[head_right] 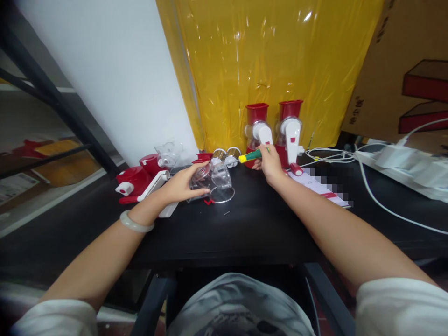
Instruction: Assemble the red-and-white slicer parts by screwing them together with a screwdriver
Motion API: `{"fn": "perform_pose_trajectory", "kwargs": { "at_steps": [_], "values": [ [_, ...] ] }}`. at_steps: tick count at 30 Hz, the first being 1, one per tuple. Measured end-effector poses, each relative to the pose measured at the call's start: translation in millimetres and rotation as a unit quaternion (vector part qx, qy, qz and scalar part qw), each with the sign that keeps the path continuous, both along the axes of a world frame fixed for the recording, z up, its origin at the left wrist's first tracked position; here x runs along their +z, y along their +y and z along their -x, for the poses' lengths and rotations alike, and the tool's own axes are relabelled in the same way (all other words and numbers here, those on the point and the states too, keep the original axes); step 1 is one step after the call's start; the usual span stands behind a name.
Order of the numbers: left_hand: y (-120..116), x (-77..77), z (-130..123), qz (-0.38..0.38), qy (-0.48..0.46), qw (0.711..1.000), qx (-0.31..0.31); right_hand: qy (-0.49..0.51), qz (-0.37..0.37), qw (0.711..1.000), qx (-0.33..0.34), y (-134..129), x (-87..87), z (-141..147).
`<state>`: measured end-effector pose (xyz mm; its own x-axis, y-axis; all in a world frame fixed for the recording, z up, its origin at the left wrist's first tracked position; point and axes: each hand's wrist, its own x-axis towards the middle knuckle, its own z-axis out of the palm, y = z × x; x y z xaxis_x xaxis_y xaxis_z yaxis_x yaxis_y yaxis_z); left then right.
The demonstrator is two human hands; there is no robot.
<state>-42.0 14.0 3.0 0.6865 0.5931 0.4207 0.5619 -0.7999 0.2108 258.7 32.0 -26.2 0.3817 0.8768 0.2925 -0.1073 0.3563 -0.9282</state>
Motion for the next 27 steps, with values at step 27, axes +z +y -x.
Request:
{"fn": "perform_pose_trajectory", "kwargs": {
  "at_steps": [27],
  "values": [
    [-2.8, 1.9, -0.3, 0.011, -0.005, 1.000, 0.001, -0.006, 0.017, 1.000, -0.008, -3.7, 2.5, 2.1]
  ]
}}
